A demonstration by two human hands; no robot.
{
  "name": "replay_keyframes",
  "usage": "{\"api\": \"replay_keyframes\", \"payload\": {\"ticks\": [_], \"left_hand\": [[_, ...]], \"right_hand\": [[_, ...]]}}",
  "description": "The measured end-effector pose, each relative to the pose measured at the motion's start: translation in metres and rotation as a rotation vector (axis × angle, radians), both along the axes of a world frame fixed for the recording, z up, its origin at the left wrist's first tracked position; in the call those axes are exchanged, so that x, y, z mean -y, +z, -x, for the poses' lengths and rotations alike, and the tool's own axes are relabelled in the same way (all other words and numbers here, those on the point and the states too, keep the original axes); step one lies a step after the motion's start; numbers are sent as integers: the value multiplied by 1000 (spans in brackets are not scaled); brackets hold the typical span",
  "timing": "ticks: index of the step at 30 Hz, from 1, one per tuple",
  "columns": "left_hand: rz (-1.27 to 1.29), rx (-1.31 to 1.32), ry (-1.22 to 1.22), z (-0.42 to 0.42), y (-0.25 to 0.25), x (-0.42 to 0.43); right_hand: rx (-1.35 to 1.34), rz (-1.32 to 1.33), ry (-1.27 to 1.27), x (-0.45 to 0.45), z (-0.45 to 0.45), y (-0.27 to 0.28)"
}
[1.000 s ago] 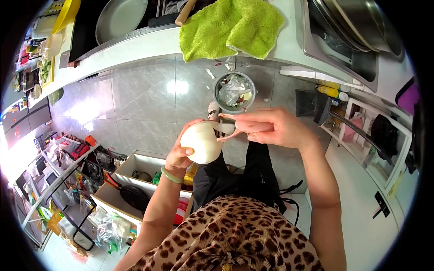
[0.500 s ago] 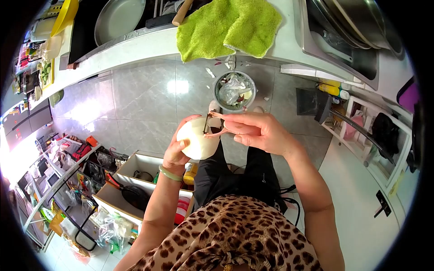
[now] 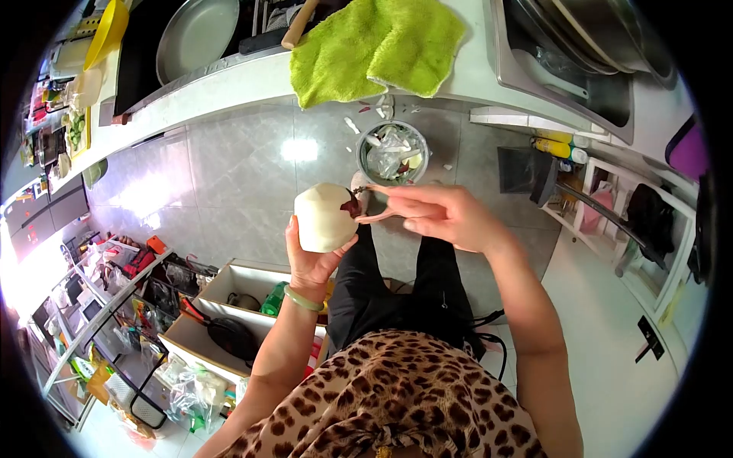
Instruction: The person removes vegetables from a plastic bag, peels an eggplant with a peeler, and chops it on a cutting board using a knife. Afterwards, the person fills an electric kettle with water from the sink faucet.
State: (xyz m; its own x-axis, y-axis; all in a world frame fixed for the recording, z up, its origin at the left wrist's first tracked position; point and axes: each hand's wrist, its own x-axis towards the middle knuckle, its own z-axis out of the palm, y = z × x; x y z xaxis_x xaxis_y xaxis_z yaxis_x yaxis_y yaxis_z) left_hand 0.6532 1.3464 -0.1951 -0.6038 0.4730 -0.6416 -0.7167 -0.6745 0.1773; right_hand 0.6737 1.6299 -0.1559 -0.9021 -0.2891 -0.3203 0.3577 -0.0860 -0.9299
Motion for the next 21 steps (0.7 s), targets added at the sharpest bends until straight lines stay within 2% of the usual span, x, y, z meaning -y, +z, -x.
{"api": "replay_keyframes", "payload": {"ticks": [5,8,12,13,16,20,21], "left_hand": [[-30,29,32,-1,8,-12],[0,51,20,-5,8,-22],[-113,129,175,-5,2,-31],[-141,88,161,-3,3,-31],[-133,174,194,-1,3,-32],[-107,152,185,-6,6,-36],[-85,157,201,-5,11,-40]], "right_hand": [[-204,-150,28,22,9,0],[-190,-83,-111,16,-16,-16],[99,-133,-29,-7,-40,-30],[61,-147,-69,-9,-37,-29],[108,54,-103,-9,-22,-16],[-37,117,-142,19,5,3],[7,76,-131,29,2,-1]]}}
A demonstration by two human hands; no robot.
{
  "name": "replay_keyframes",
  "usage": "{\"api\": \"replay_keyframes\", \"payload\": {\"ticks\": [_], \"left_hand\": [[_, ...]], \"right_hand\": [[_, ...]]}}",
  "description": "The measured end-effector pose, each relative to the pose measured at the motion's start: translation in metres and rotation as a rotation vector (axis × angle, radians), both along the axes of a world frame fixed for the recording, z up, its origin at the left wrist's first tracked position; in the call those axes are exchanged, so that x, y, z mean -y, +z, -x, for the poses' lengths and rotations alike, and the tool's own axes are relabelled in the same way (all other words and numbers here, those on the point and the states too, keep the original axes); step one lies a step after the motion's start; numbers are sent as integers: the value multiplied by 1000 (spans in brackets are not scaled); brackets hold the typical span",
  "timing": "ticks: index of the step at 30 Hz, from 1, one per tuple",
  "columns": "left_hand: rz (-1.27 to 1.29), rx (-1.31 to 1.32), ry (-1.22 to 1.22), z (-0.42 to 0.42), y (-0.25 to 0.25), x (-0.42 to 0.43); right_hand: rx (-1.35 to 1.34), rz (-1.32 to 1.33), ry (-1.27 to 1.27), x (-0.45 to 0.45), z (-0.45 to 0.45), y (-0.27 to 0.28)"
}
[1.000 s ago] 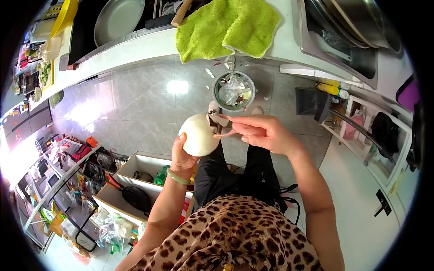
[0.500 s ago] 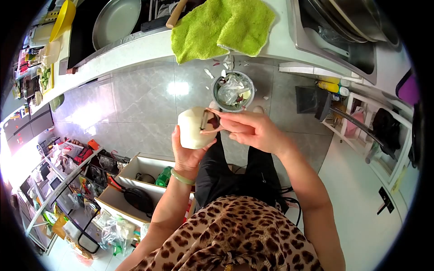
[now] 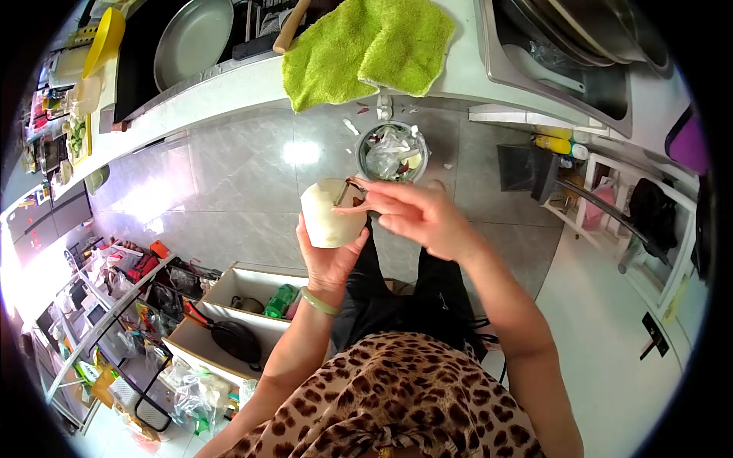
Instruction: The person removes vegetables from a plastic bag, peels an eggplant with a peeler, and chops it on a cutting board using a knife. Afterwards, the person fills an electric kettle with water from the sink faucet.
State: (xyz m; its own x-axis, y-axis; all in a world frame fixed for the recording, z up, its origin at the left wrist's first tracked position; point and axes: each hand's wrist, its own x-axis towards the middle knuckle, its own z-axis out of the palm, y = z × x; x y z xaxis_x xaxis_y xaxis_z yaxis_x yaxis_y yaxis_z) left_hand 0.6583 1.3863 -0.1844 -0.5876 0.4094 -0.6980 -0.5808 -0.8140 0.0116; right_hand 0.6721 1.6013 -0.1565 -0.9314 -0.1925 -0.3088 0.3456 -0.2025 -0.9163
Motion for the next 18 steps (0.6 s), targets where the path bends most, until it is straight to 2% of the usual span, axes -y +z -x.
{"api": "replay_keyframes", "payload": {"ticks": [1,2,4,6,8,11,13,18], "left_hand": [[21,9,13,0,2,-3],[51,-6,4,0,0,-7],[112,-37,-6,-1,-6,-13],[261,-198,-86,-6,-18,-11],[206,-124,-45,0,-17,-14],[146,-69,42,11,-17,-12],[105,-83,3,13,-16,-9],[25,-49,-20,7,-11,-11]], "right_hand": [[-33,34,-150,18,-9,-10],[33,-20,-197,27,-17,-8],[119,-107,-275,37,-29,-6],[256,-33,-277,33,-38,1],[329,-79,-219,26,-53,2],[481,66,-268,10,-60,6],[389,25,-264,4,-43,8],[420,197,-289,11,-11,-14]]}}
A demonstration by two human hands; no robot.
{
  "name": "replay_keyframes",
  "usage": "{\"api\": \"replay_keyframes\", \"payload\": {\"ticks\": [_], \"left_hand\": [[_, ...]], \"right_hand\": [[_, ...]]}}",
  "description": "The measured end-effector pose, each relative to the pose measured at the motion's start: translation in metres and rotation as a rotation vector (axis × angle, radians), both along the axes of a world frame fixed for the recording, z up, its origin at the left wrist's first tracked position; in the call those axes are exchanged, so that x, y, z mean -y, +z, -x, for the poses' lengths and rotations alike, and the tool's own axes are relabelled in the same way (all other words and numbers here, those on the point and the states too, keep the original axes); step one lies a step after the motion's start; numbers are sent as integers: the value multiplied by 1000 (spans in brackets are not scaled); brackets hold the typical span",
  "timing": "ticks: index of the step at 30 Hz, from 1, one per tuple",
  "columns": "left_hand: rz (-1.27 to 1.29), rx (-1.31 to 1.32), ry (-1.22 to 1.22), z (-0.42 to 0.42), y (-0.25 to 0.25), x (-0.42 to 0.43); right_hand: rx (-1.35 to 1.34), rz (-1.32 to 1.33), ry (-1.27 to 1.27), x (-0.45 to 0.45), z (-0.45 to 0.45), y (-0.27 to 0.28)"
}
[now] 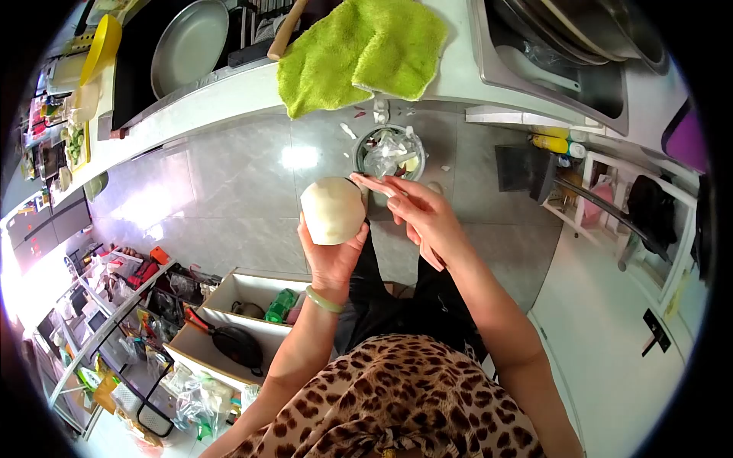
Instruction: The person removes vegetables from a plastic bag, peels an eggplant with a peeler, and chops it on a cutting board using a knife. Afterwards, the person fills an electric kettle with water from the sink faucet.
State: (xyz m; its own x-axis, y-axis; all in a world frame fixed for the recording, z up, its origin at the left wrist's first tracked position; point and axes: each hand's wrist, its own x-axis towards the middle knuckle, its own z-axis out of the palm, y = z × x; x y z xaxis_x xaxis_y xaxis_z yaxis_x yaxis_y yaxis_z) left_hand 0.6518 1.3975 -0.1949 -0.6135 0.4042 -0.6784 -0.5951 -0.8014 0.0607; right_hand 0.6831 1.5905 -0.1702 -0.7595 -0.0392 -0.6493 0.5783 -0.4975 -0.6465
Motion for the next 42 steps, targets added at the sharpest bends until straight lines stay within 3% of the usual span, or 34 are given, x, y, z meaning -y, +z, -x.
{"api": "replay_keyframes", "payload": {"ticks": [6,10,18,21,22,25,28,33,38,41,42], "left_hand": [[-109,31,-57,-8,-9,13],[-168,15,-69,-9,-8,20],[-135,0,1,-20,-6,16],[-316,182,225,0,8,10],[-400,63,177,5,6,16],[-440,66,187,11,7,20],[-505,59,191,-1,7,12],[-359,15,94,-4,4,4],[-9,-42,-209,-5,1,9],[-183,-128,-216,1,10,3],[-39,-36,-195,-1,19,1]], "right_hand": [[-28,137,91,-17,12,8],[-136,5,313,-28,16,13],[-71,-52,167,-17,-19,24],[-153,-127,229,-13,-48,12],[-101,-154,272,-17,-52,18],[34,24,18,-25,-53,12],[-23,39,41,-23,-28,16],[-59,196,-28,1,-13,14],[-78,24,-29,-2,-14,24],[-62,-17,9,-4,-16,28],[-42,-16,36,-4,-19,28]]}}
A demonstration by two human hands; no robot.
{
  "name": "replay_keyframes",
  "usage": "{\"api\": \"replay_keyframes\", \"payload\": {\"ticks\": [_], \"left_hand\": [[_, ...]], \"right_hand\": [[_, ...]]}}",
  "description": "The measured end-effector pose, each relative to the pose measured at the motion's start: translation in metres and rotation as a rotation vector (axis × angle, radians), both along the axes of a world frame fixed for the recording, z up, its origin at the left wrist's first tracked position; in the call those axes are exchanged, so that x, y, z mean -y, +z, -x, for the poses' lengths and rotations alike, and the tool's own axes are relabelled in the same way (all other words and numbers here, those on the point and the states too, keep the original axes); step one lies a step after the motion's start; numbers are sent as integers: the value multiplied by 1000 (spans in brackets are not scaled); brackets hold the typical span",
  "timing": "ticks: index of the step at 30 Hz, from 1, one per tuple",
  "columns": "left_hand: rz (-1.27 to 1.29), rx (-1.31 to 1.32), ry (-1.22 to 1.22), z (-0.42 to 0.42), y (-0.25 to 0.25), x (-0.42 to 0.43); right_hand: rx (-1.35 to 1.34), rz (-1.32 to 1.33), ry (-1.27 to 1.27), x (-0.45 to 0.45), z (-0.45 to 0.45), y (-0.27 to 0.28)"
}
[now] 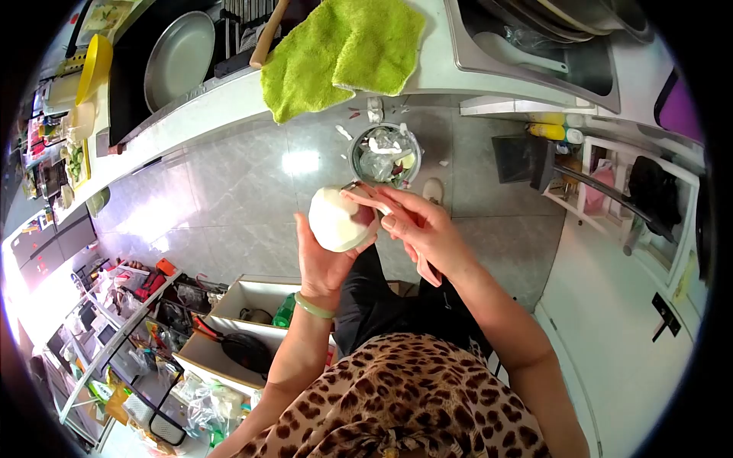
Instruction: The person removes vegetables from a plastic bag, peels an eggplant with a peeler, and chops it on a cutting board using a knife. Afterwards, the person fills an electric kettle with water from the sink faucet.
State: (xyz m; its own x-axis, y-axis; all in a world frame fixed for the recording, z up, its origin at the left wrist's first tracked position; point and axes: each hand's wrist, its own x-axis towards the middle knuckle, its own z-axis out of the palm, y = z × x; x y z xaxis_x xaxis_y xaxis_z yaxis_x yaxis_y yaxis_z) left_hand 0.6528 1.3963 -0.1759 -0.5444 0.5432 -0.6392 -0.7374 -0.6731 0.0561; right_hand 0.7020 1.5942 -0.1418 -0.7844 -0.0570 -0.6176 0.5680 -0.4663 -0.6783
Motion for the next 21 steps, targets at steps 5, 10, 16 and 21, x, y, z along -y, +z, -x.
{"api": "replay_keyframes", "payload": {"ticks": [5,10,16,21], "left_hand": [[199,-245,-233,-8,-8,11],[283,-249,-218,-9,-16,12],[411,-285,-211,-2,-6,3],[474,-155,-101,12,-13,4]], "right_hand": [[-10,-51,-31,7,-9,-11],[-23,-29,16,-8,-3,-6],[26,-158,95,-1,-8,11],[-169,-341,133,-4,-43,-6]]}}
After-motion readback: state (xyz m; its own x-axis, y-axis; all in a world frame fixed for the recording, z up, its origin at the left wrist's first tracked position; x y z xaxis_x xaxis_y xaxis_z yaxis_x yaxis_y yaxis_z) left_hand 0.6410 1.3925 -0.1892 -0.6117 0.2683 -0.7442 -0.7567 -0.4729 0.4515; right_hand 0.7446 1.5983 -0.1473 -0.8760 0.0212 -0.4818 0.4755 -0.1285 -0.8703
